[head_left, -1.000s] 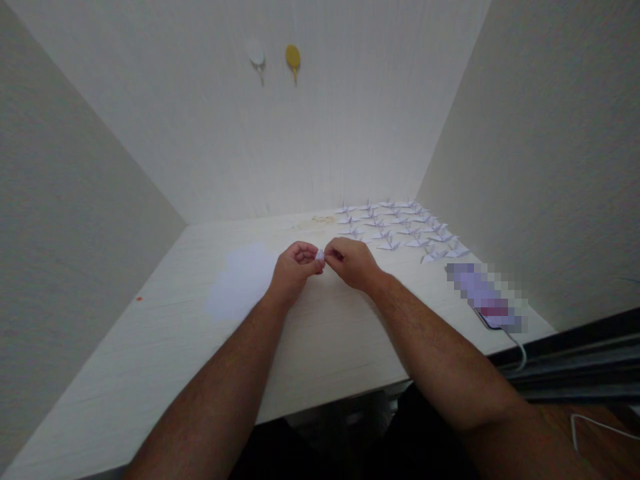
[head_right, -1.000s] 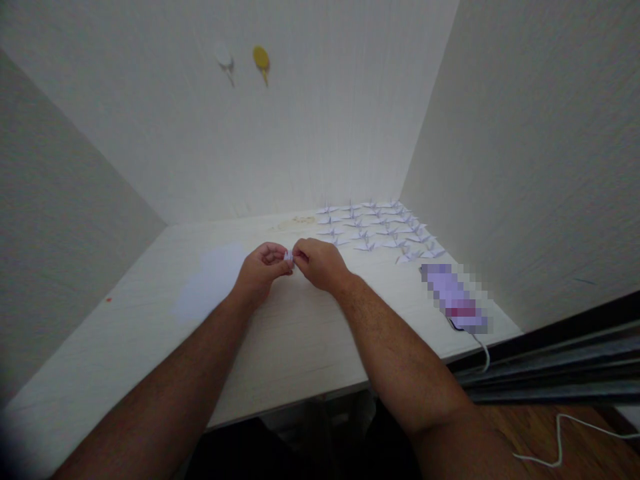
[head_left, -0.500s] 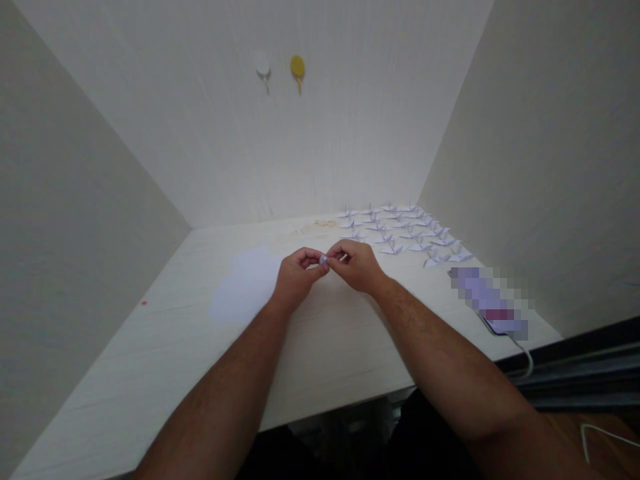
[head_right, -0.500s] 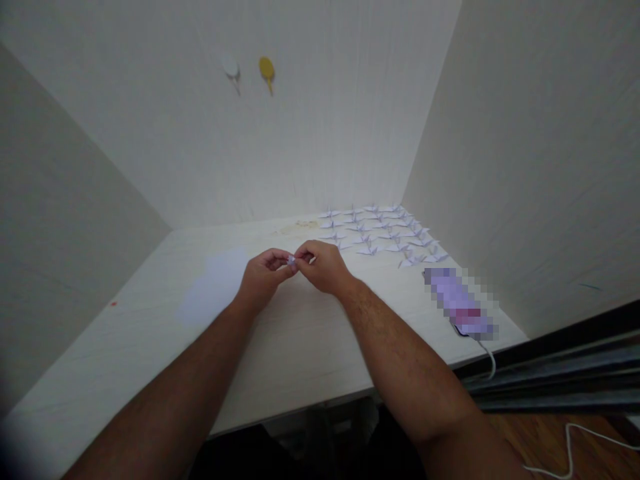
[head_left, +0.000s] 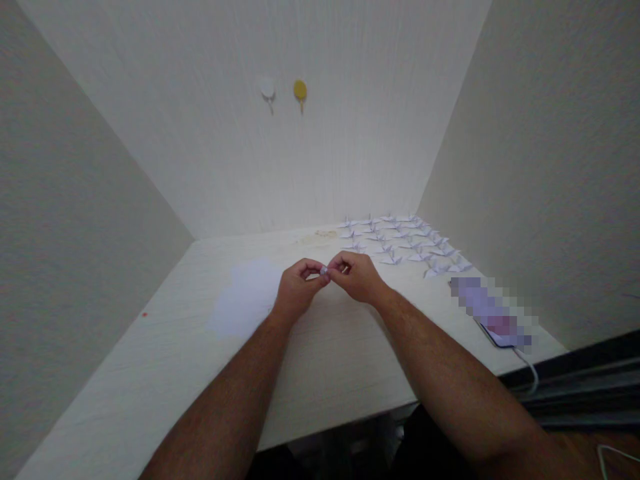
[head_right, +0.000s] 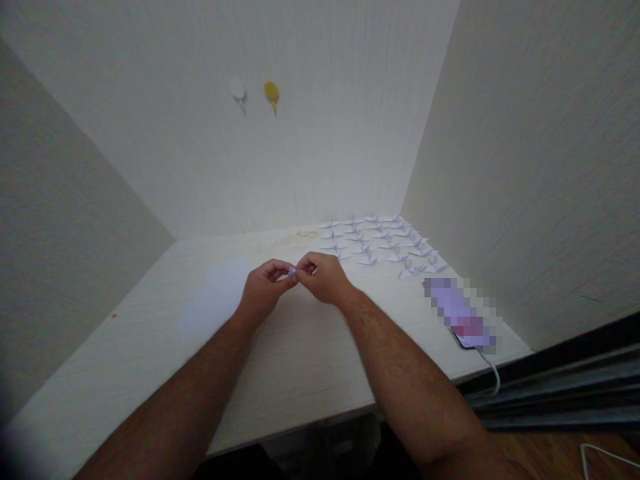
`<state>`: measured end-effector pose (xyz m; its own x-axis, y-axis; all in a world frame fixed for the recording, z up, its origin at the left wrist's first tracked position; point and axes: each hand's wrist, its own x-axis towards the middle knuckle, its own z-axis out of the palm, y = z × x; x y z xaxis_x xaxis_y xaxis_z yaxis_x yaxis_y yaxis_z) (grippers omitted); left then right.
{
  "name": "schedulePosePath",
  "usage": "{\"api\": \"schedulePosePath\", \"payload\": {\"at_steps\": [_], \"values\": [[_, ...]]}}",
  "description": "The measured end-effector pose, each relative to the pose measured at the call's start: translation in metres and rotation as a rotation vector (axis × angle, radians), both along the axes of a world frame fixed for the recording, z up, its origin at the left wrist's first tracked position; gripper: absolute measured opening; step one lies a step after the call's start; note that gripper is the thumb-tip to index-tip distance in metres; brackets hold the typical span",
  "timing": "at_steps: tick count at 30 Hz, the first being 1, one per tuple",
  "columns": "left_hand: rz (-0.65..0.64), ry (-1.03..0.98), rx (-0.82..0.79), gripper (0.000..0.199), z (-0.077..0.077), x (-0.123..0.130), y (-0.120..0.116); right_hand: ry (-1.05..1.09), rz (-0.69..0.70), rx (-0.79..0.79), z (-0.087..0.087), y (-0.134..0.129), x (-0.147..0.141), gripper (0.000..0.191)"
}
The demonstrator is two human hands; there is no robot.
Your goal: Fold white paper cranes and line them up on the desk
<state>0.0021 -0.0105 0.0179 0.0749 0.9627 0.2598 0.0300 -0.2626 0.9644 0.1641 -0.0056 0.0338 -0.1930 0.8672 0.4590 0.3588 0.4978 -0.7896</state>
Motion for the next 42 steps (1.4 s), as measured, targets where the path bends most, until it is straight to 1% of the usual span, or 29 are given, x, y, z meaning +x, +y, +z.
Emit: {"api": "schedulePosePath", "payload": {"at_steps": [2,7,13,17,22,26,32,37,42], "values": [[0.006,0.003,0.002,0.026,0.0002,0.0004,-0.0002,-0.005,0.011,-0.006,0.0,0.0002,0.0003,0.007],[-0.027,-0.01,0.003,0.024,0.0014,0.0003,-0.0011,0.012,0.007,-0.042,-0.0024,0.0026,0.0008,0.006],[-0.028,0.004,0.004,0.024,-0.0015,-0.001,0.001,0.072,0.055,-0.122,-0.0059,0.006,0.0005,0.012],[-0.011,0.034,0.044,0.021,-0.0025,-0.0018,0.0016,0.12,0.091,-0.206,-0.0031,0.0057,-0.0001,0.011],[-0.035,0.012,0.014,0.019,-0.0004,-0.002,0.0008,0.147,0.128,-0.29,0.0019,0.0043,0.0005,0.01],[-0.013,0.044,0.042,0.014,0.0023,0.0008,-0.001,0.161,0.121,-0.279,-0.0005,0.0044,-0.0005,0.01],[0.069,0.208,0.13,0.009,0.0023,0.0035,-0.0036,0.151,0.091,-0.261,-0.0003,0.0025,-0.0038,0.009],[0.086,0.267,0.144,0.01,0.0015,0.0025,-0.004,0.141,0.066,-0.287,0.0036,0.0003,-0.0053,0.006],[0.103,0.306,0.151,0.011,0.0026,0.0031,-0.0049,0.12,0.05,-0.275,0.0011,0.0009,-0.0054,0.008]]}}
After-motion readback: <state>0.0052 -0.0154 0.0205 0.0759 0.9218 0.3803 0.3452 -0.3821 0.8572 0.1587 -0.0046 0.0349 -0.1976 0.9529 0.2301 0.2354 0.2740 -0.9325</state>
